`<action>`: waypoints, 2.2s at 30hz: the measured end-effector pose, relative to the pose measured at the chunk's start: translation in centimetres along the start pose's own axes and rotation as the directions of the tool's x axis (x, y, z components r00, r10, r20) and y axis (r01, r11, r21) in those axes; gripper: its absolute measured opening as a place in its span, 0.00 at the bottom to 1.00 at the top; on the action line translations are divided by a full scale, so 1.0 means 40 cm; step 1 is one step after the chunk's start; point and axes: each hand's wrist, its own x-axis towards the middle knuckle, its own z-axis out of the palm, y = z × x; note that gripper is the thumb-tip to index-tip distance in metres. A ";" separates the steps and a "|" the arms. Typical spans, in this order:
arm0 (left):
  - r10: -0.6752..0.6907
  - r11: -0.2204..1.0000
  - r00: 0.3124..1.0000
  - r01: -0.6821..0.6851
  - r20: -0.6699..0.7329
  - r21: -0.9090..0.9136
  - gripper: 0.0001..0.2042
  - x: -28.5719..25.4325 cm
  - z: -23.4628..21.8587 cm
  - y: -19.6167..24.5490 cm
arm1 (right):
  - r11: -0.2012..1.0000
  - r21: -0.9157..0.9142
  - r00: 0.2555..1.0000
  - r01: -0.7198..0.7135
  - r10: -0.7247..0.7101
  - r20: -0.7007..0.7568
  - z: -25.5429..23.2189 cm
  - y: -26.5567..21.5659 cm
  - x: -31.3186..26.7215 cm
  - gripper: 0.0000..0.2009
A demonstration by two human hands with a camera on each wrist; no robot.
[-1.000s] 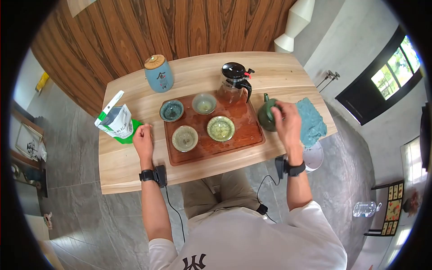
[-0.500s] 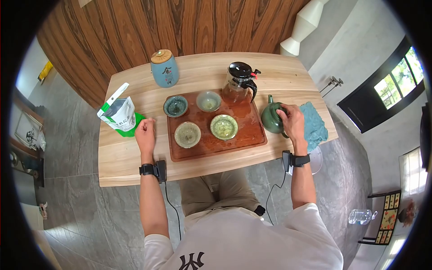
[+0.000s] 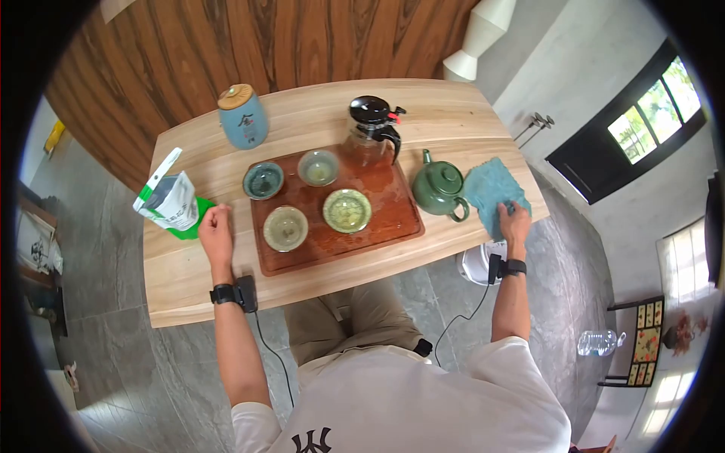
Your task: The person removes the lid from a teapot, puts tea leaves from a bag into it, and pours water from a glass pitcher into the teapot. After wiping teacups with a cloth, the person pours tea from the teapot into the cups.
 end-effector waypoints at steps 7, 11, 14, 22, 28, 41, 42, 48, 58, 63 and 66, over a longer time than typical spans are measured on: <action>-0.028 0.998 1.000 0.028 0.007 -0.064 0.10 0.018 -0.023 -0.051 | 0.998 0.063 0.997 0.000 -0.004 0.076 -0.060 -0.096 -0.016 0.22; 0.021 0.999 0.999 -0.020 -0.040 0.031 0.10 0.025 -0.033 -0.090 | 0.965 0.258 0.995 0.053 -0.028 -0.101 -0.091 -0.125 -0.028 0.17; -0.002 0.999 0.998 0.004 -0.061 0.036 0.11 0.019 -0.028 -0.068 | 0.858 0.513 0.996 0.002 0.044 -0.078 -0.143 -0.121 -0.031 0.16; 0.036 0.999 0.999 -0.035 -0.023 0.041 0.12 0.012 -0.015 -0.039 | 0.378 0.926 1.000 0.016 -0.013 -0.013 -0.458 -0.380 -0.148 0.09; -0.107 0.982 0.993 0.114 0.056 -0.149 0.11 -0.014 -0.020 0.049 | -0.006 0.989 0.986 -0.146 -0.086 0.145 -0.479 -0.543 -0.247 0.07; 0.140 0.976 0.820 -0.208 0.555 0.060 0.48 -0.161 0.014 0.210 | 0.306 0.945 0.686 0.112 -0.712 0.150 -0.342 -1.024 -0.464 0.14; 0.162 0.959 0.801 -0.265 0.576 0.099 0.50 -0.163 0.018 0.209 | 0.259 0.966 0.605 0.009 -0.770 0.201 -0.287 -1.040 -0.478 0.14; 0.178 0.947 0.811 -0.294 0.557 0.126 0.55 -0.162 0.031 0.196 | 0.316 0.717 0.519 0.621 -0.852 -0.074 -0.175 -1.072 -0.460 0.13; 0.234 0.892 0.770 -0.413 0.594 0.184 0.60 -0.154 0.045 0.180 | 0.317 0.673 0.324 0.669 -0.938 0.120 -0.175 -1.084 -0.464 0.22; 0.240 0.880 0.766 -0.431 0.596 0.199 0.61 -0.150 0.051 0.155 | 0.210 0.653 0.324 0.728 -0.944 -0.057 -0.202 -1.062 -0.459 0.18; 0.217 0.896 0.774 -0.400 0.595 0.193 0.60 -0.149 0.059 0.149 | 0.188 0.638 0.280 0.747 -0.959 -0.045 -0.195 -1.051 -0.474 0.17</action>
